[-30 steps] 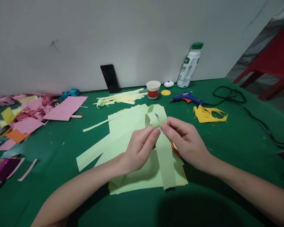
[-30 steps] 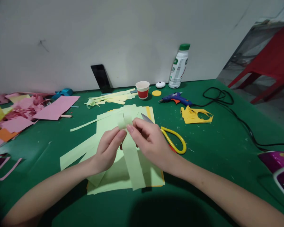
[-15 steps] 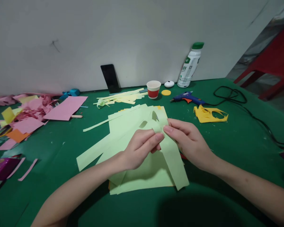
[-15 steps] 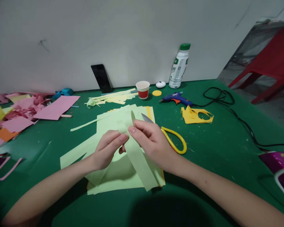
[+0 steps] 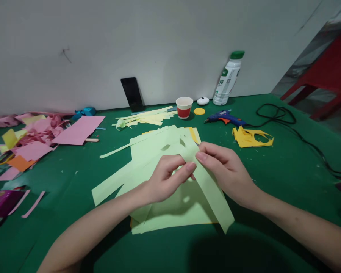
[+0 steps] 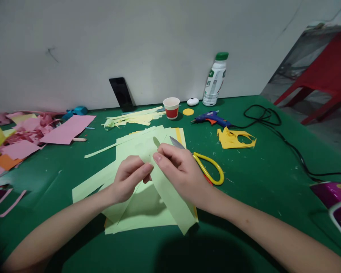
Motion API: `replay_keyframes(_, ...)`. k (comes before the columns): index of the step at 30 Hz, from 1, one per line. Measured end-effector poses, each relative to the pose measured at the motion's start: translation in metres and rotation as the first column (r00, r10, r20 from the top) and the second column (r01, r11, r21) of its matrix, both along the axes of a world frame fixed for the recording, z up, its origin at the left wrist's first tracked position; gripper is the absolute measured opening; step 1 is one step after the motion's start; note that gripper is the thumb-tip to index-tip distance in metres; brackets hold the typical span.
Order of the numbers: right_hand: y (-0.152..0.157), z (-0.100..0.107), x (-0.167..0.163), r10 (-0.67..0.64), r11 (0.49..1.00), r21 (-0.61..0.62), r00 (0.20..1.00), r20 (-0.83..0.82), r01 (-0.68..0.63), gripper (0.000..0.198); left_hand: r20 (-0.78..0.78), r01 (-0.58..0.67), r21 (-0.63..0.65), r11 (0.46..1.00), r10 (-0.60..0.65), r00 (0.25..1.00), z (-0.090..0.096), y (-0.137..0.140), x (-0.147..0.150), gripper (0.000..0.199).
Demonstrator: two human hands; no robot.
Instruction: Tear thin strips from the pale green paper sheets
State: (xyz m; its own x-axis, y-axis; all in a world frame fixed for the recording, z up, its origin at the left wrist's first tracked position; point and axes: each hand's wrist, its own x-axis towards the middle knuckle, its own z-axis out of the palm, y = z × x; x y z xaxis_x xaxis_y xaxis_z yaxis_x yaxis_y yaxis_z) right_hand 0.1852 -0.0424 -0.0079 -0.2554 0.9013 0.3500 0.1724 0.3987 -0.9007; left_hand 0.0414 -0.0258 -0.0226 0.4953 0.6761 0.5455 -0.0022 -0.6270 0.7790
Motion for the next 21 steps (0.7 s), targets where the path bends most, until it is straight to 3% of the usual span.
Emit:
replay_keyframes(5, -0.0034, -0.0023, -0.0027, -0.043, 0.999, 0.007, 0.997, -0.06, 0.044, 0.03, -0.039, -0.062, 0.029, 0.998, 0.064, 0.997, -0.0001, -0.0023, 0.0012, 0.033)
replay_keyframes(12, -0.0033, -0.006, -0.0048, -0.13, 0.987, -0.108, 0.983, -0.127, 0.116, 0.03, -0.025, -0.139, 0.011, 0.99, 0.139, 0.99, -0.002, -0.0027, 0.0046, 0.033)
replay_keyframes(16, -0.0006, -0.0063, -0.0012, -0.055, 0.984, -0.174, 0.984, -0.172, 0.025, 0.028, -0.004, -0.153, -0.037, 0.987, 0.153, 0.988, -0.0034, -0.0007, 0.0033, 0.033)
replay_keyframes(21, 0.0021, -0.0025, 0.0013, -0.051, 0.986, -0.165, 0.987, -0.154, 0.026, 0.03, -0.054, -0.071, -0.057, 0.996, 0.068, 0.996, -0.0015, -0.002, 0.0025, 0.033)
